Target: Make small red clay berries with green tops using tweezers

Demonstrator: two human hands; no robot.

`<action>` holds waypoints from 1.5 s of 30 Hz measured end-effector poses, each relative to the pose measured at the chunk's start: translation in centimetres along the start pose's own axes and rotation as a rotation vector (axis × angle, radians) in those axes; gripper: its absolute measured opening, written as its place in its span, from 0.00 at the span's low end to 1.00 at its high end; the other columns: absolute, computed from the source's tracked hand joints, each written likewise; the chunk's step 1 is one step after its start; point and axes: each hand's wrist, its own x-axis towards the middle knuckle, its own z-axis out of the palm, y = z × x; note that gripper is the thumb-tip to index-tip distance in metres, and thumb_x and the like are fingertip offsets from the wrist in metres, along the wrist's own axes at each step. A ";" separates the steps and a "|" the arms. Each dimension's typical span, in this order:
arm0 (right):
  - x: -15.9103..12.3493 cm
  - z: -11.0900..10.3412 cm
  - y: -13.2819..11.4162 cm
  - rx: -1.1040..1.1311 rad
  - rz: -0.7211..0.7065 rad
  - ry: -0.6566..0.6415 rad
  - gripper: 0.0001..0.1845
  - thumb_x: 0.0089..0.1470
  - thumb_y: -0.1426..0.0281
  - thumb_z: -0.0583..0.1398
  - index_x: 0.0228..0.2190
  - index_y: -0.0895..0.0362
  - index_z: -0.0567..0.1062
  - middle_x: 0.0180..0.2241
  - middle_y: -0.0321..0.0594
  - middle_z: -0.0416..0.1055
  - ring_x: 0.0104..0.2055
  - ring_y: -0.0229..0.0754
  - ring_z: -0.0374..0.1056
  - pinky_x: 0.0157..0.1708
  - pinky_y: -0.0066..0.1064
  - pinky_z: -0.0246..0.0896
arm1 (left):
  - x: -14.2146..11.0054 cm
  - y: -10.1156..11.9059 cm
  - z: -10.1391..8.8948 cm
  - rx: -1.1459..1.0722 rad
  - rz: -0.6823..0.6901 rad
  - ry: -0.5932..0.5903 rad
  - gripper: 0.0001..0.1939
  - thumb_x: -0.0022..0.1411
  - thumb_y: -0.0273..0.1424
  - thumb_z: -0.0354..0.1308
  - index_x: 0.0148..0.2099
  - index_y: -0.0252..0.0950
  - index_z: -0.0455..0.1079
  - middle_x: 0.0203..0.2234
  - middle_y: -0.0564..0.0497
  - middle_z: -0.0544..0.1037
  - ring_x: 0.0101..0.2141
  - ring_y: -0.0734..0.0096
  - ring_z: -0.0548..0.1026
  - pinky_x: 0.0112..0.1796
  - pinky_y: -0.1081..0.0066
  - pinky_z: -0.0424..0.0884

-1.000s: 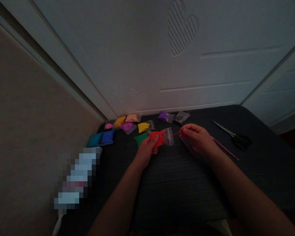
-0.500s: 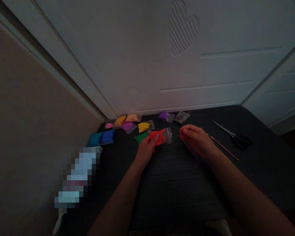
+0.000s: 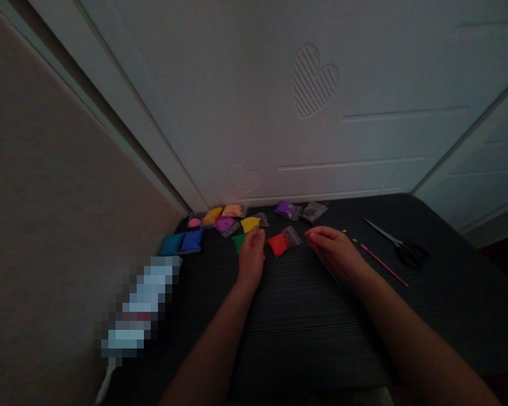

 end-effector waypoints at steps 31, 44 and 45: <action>0.1 4.3 -11.0 -0.739 -0.413 -0.161 0.06 0.51 0.69 0.56 0.29 0.52 0.74 0.30 0.35 0.67 0.34 0.34 0.64 0.35 0.25 0.58 | -3.7 11.1 5.8 -1.125 -0.415 -0.300 0.25 0.60 0.43 0.43 0.49 0.28 0.65 0.48 0.38 0.69 0.47 0.61 0.69 0.46 0.67 0.67; -1.4 5.0 -11.0 -1.111 -0.670 -0.227 0.14 0.53 0.70 0.54 0.42 0.51 0.71 0.33 0.40 0.69 0.35 0.39 0.66 0.33 0.32 0.64 | -5.6 13.8 4.6 -1.087 -0.331 -0.358 0.23 0.60 0.40 0.39 0.50 0.35 0.65 0.47 0.41 0.71 0.52 0.63 0.64 0.50 0.63 0.62; -1.5 5.1 -11.1 -1.113 -0.674 -0.243 0.14 0.53 0.71 0.54 0.43 0.50 0.71 0.33 0.39 0.69 0.35 0.38 0.66 0.32 0.31 0.64 | -5.7 13.8 4.5 -1.086 -0.313 -0.364 0.23 0.60 0.40 0.39 0.51 0.36 0.64 0.47 0.42 0.70 0.53 0.63 0.63 0.50 0.62 0.62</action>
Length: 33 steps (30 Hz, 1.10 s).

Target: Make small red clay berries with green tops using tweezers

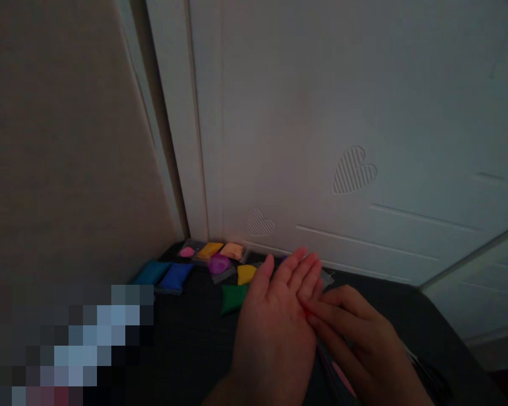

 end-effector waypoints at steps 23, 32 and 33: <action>-2.0 -2.2 -0.5 0.431 0.227 0.338 0.15 0.53 0.73 0.56 0.41 0.42 0.71 0.34 0.31 0.74 0.35 0.33 0.70 0.36 0.23 0.66 | -0.1 0.3 -0.5 0.198 0.220 -0.004 0.22 0.60 0.38 0.41 0.47 0.32 0.68 0.48 0.40 0.70 0.50 0.60 0.67 0.47 0.63 0.68; -2.5 -2.6 -1.1 0.666 0.185 0.450 0.07 0.44 0.74 0.63 0.26 0.54 0.69 0.23 0.30 0.71 0.26 0.31 0.67 0.26 0.19 0.62 | -0.6 0.8 -0.5 0.315 0.326 -0.006 0.17 0.59 0.35 0.44 0.39 0.33 0.72 0.44 0.43 0.74 0.48 0.61 0.69 0.47 0.62 0.68; -2.5 -2.6 -1.2 0.633 0.184 0.460 0.07 0.44 0.74 0.63 0.26 0.53 0.70 0.24 0.30 0.71 0.27 0.31 0.67 0.27 0.19 0.62 | -0.8 0.7 -0.4 0.326 0.332 -0.005 0.17 0.59 0.35 0.45 0.38 0.33 0.72 0.42 0.44 0.75 0.47 0.61 0.70 0.47 0.62 0.68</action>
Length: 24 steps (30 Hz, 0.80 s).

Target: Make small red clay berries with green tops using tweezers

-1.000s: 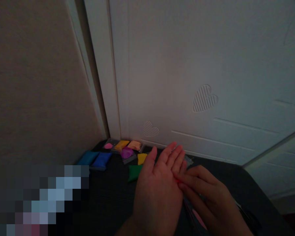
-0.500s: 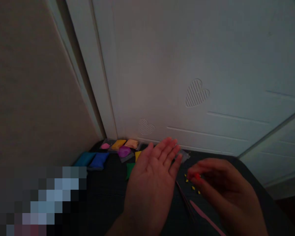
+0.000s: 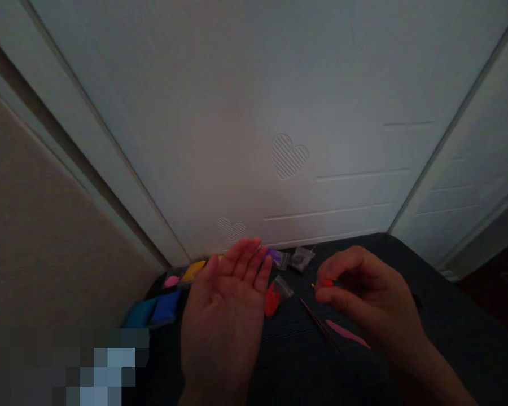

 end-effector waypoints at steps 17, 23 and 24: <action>-0.5 -0.3 -0.6 -0.097 -0.120 0.016 0.08 0.47 0.76 0.61 0.29 0.50 0.70 0.28 0.30 0.71 0.32 0.33 0.68 0.31 0.24 0.63 | -2.1 -1.8 0.5 0.178 0.067 -0.212 0.14 0.58 0.29 0.46 0.36 0.34 0.73 0.35 0.45 0.76 0.40 0.62 0.72 0.41 0.63 0.71; -0.6 -0.4 -0.7 -0.263 -0.178 0.017 0.15 0.52 0.78 0.55 0.38 0.47 0.71 0.35 0.29 0.73 0.37 0.32 0.68 0.36 0.22 0.62 | -2.2 -1.7 0.3 0.231 0.144 -0.260 0.13 0.59 0.28 0.46 0.36 0.35 0.73 0.35 0.47 0.75 0.40 0.63 0.71 0.41 0.64 0.70; -0.7 -0.4 -0.7 -0.262 -0.182 0.009 0.15 0.53 0.78 0.55 0.38 0.47 0.71 0.35 0.29 0.73 0.37 0.32 0.68 0.36 0.22 0.62 | -2.2 -1.6 0.3 0.234 0.153 -0.270 0.13 0.59 0.28 0.46 0.36 0.35 0.73 0.35 0.47 0.75 0.40 0.64 0.71 0.41 0.65 0.70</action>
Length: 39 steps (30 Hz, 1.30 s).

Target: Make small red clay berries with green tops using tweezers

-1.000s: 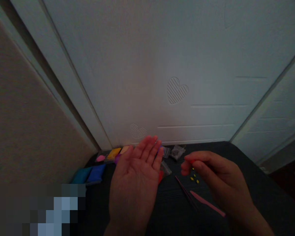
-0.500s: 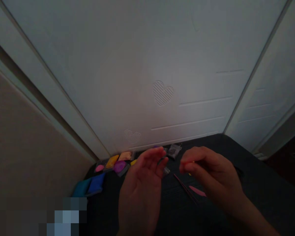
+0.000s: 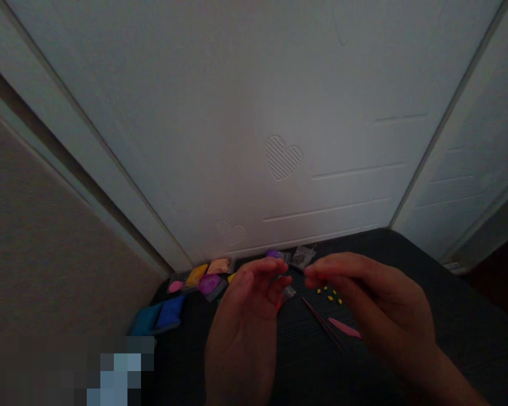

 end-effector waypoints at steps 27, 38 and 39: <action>0.7 0.4 0.0 0.035 -0.268 -0.022 0.09 0.46 0.79 0.60 0.32 0.59 0.71 0.28 0.35 0.66 0.33 0.31 0.63 0.33 0.24 0.59 | -0.7 0.3 0.1 0.442 0.113 -0.182 0.07 0.53 0.27 0.58 0.33 0.44 0.74 0.29 0.56 0.75 0.33 0.77 0.71 0.36 0.78 0.67; 0.3 0.5 0.1 -0.255 -0.365 -0.120 0.15 0.45 0.80 0.59 0.38 0.58 0.71 0.31 0.38 0.68 0.33 0.36 0.60 0.32 0.32 0.55 | -1.1 1.3 -0.4 0.889 0.567 -0.116 0.11 0.52 0.20 0.57 0.36 0.41 0.72 0.32 0.56 0.72 0.38 0.77 0.68 0.39 0.76 0.65; 0.4 0.6 0.1 -0.264 -0.368 -0.123 0.15 0.45 0.80 0.59 0.38 0.58 0.70 0.31 0.38 0.68 0.33 0.36 0.59 0.31 0.33 0.54 | -1.1 1.3 -0.5 0.936 0.602 -0.132 0.11 0.52 0.21 0.58 0.37 0.41 0.72 0.32 0.56 0.72 0.38 0.76 0.68 0.39 0.76 0.64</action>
